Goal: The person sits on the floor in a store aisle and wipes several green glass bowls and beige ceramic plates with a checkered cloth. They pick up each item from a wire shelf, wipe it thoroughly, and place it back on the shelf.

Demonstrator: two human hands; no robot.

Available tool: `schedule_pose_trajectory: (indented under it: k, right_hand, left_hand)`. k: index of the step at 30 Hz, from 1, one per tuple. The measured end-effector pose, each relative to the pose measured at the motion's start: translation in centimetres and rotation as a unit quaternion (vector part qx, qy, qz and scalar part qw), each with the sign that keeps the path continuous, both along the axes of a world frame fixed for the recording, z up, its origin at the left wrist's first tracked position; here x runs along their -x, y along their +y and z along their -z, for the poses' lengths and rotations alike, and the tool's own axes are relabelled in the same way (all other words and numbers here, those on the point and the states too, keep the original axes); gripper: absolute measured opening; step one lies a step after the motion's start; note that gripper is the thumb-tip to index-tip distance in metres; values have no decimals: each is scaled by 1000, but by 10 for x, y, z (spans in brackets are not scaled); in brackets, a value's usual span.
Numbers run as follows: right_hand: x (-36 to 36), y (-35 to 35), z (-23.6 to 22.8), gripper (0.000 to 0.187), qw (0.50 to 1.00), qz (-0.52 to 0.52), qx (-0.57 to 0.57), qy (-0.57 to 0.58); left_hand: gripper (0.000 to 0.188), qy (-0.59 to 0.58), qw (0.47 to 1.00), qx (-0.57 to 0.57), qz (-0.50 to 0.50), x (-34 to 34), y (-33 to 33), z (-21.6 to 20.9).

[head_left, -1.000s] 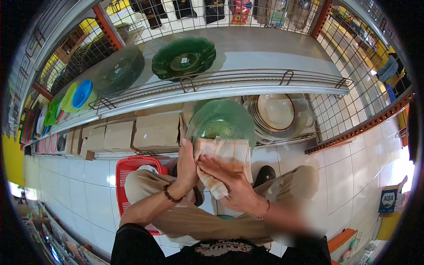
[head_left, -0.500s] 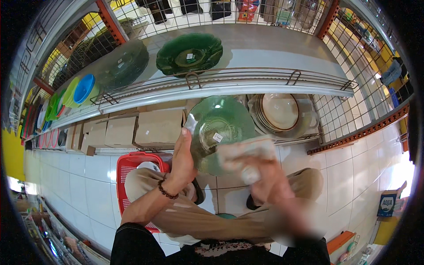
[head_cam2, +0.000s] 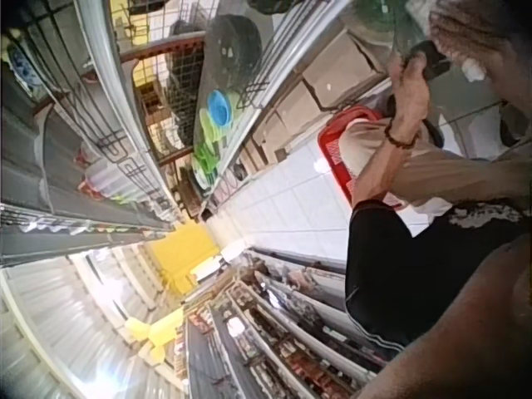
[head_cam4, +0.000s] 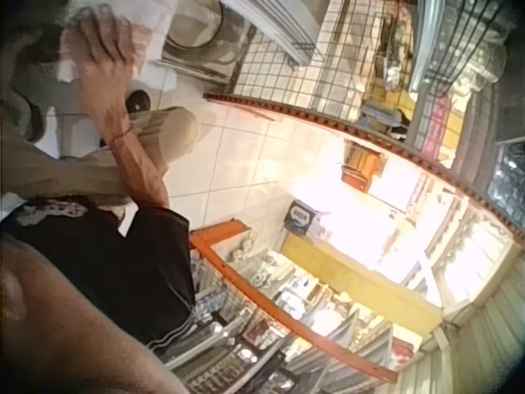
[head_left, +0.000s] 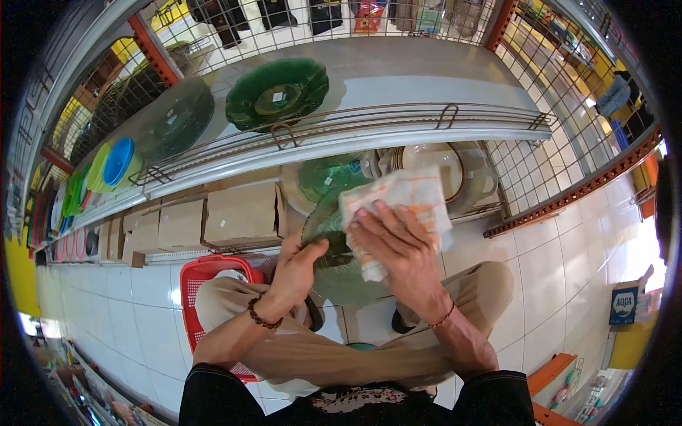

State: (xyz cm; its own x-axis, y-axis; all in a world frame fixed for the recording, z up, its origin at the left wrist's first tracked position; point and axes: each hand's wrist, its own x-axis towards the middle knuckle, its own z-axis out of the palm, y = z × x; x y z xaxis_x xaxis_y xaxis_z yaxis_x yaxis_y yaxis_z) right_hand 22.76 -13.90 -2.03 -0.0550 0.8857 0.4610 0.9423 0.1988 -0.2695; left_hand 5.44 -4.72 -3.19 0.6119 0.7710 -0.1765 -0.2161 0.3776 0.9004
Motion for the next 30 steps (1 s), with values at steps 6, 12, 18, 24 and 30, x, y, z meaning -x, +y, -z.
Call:
schedule_pose_trajectory:
  k: [6,12,18,24,30]
  right_hand:
    - [25,-23,-5,51,987,90,133,-6]
    - [17,-23,-22,36,885,-125,236,382]
    - [-19,-28,-36,36,843,107,59,525]
    - [-1,-14,-3,61,997,56,14,54]
    - [31,-27,-9,51,924,-78,133,350]
  left_hand:
    - [43,48,988,-122,-78,2,-6,-3]
    - [42,58,973,-179,-132,1,6,8]
    - [41,2,985,-111,-135,2,11,8]
    - [38,24,977,-160,-141,-5,-3,-5]
    - [36,19,969,-158,-187,0,15,11]
